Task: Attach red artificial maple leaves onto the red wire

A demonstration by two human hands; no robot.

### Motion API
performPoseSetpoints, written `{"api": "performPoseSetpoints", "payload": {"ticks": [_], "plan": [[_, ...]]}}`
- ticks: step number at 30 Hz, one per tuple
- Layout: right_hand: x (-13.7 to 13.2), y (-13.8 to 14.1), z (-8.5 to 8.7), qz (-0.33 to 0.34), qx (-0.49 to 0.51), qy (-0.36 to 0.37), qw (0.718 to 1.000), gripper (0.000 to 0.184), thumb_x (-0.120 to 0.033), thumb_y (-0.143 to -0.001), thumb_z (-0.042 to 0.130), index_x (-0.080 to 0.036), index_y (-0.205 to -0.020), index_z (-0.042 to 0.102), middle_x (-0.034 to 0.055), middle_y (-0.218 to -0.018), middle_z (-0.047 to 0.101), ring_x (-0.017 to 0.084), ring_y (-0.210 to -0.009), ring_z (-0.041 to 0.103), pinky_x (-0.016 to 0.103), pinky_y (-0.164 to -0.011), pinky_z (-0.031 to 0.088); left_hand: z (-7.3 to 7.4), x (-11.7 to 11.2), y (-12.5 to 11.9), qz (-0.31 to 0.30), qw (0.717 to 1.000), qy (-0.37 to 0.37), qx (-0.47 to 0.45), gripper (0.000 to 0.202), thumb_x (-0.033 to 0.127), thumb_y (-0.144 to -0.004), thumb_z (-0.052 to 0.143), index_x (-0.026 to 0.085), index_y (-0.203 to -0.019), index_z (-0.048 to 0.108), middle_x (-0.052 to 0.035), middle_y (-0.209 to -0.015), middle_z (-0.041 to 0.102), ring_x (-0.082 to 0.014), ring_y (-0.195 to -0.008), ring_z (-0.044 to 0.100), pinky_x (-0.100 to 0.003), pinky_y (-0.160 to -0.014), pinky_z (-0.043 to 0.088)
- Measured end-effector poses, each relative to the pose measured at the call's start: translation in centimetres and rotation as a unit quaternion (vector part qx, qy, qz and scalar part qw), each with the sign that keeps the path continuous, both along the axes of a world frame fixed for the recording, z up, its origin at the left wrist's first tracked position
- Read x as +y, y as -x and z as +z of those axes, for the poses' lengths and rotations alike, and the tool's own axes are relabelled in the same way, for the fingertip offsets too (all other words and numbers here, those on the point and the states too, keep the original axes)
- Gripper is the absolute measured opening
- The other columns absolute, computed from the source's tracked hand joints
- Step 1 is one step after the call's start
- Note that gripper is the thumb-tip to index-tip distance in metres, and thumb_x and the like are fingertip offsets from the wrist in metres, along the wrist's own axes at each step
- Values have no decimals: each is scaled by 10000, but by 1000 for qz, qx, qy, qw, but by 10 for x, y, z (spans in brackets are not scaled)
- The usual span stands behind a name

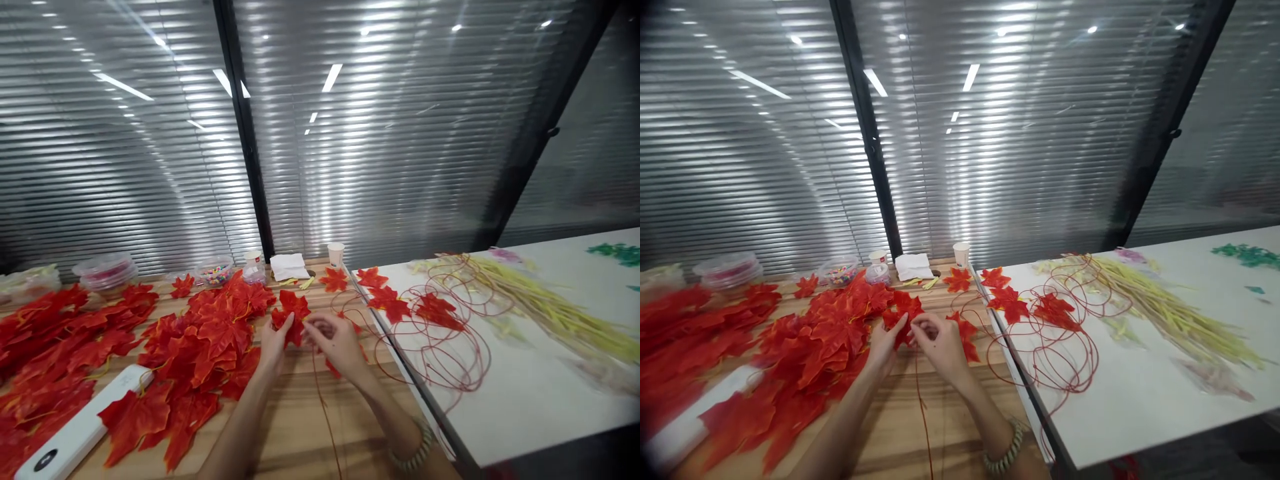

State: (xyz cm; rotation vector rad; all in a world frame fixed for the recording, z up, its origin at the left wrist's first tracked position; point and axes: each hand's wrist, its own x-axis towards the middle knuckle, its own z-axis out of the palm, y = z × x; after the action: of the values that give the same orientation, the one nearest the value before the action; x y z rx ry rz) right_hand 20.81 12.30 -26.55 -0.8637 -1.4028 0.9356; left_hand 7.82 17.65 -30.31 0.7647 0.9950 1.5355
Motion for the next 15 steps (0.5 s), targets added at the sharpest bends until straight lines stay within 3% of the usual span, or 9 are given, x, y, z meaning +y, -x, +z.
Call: {"api": "performPoseSetpoints", "payload": {"ticks": [3,5,11,13,15], "plan": [[6,0,-1,-21,90,4,996,431,-325,-790,515,-182,-1185,417,66,-863,651,148,-634,630,259,-547,527,2,-1,-2,7,1000,8,-23,345,208,-516,775,101,-799,608,-63,-791,674,-146,-678,622,-254,-682,487],[10,-1,-3,-12,139,17,990,551,-345,-781,520,-207,-1270,305,95,-1001,624,155,-688,633,271,-555,532,4,-2,-4,3,999,10,-39,291,168,-569,745,113,-820,611,-56,-826,676,-138,-705,628,-246,-701,491],[16,-1,-7,71,221,84,969,450,-337,-679,641,-168,-1073,503,117,-1060,615,183,-794,635,282,-628,518,15,-1,-2,-41,980,80,-178,95,84,-752,568,138,-807,623,-37,-787,683,-106,-680,634,-191,-665,505],[17,1,-9,86,240,88,963,410,-336,-669,655,-176,-1028,537,104,-1049,623,177,-785,639,273,-625,512,19,0,3,-53,976,82,-193,121,110,-799,508,132,-778,625,-51,-784,683,-110,-714,636,-199,-696,507],[19,5,-15,93,236,97,962,393,-355,-651,669,-172,-983,564,97,-1002,641,167,-723,644,264,-588,506,23,-1,7,-112,968,77,-213,198,177,-840,446,119,-813,634,-94,-856,677,-153,-820,631,-261,-745,508]]}}
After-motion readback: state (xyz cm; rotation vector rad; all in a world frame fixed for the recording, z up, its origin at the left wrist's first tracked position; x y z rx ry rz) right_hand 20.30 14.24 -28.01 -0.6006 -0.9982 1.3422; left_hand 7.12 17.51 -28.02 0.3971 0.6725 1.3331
